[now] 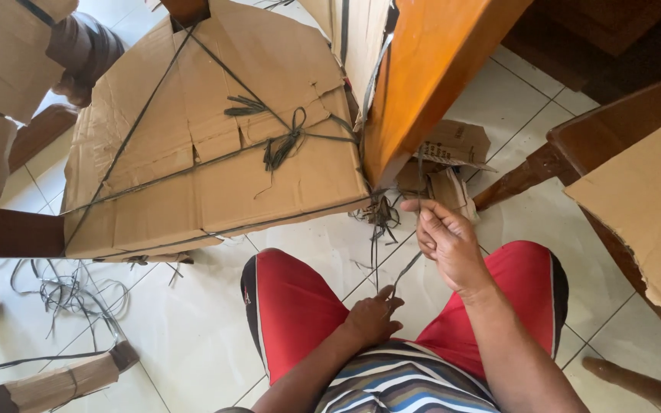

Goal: Securing cardboard protection to a wooden chair backrest using wire ties and pliers.

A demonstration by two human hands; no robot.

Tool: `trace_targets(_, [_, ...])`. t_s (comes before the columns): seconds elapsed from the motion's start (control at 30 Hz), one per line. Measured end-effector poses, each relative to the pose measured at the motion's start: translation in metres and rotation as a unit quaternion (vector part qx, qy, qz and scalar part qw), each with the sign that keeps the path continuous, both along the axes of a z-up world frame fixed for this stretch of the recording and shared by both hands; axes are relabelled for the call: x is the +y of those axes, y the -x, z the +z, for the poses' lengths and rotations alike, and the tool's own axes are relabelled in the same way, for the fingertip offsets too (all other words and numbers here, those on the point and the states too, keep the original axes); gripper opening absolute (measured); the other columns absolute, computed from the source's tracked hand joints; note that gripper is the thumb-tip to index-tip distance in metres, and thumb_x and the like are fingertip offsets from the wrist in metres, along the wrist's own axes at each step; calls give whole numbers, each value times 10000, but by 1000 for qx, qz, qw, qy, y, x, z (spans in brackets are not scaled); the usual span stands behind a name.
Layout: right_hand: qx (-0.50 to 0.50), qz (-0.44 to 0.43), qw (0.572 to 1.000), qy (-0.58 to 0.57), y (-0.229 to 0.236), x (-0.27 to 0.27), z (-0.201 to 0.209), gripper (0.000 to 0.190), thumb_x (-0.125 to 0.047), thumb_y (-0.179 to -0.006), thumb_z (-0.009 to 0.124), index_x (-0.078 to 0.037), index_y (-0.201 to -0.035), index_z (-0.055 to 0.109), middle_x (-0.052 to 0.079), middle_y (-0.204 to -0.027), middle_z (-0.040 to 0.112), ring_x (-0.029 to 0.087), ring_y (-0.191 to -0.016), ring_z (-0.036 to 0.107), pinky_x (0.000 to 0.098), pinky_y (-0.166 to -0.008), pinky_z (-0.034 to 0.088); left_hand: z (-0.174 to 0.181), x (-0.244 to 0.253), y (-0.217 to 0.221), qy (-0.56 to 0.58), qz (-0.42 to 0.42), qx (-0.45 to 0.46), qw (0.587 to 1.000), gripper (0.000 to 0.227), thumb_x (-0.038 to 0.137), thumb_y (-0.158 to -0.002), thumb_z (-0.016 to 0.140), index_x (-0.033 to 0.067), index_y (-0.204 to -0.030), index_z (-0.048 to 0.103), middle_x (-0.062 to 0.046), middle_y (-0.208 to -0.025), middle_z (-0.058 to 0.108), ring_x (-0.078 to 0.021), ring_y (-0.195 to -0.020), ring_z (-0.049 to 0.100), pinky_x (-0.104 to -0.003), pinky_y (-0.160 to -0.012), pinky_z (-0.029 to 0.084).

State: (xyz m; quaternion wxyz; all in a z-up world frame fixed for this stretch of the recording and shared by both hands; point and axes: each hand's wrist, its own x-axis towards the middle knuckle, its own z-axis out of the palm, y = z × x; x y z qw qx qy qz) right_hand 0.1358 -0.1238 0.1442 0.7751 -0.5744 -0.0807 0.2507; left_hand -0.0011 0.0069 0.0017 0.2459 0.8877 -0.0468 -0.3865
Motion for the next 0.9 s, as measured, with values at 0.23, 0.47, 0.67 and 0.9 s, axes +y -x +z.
trace_targets(0.23, [6,-23,1000,14,-1,-10,-36,277,-199,-1063,525,-36,-1234,669,16,-599,449,112,-516,468,208,-440,348,165,50,-28,142,56,-31,988,530,320,-929,665,90,-1401,590,-236,-1477,506,-447,-1337,511,-533,-1092,420])
trace_targets(0.47, [19,-65,998,4,7,-23,-98,336,-269,-1057,556,3,-1226,658,124,-670,611,182,-619,659,211,-452,480,188,108,-53,259,335,-252,870,313,49,-846,719,106,-1149,773,-115,-954,765,-227,-659,702,-371,-678,592])
trace_targets(0.67, [114,-62,990,55,18,-19,-132,537,-434,-1109,399,-1,-1234,692,140,-867,718,207,-849,722,272,-604,565,166,117,-123,248,407,-527,704,154,215,-1028,675,72,-1009,728,-45,-702,569,-120,-601,470,-259,-564,421])
trace_targets(0.9, [152,-173,942,246,-18,-23,-228,307,-313,-978,648,-51,-1118,728,86,-912,660,214,-837,665,309,-639,555,134,114,-145,232,407,-537,701,267,265,-1064,666,64,-898,721,-67,-676,580,-130,-593,503,-293,-584,437])
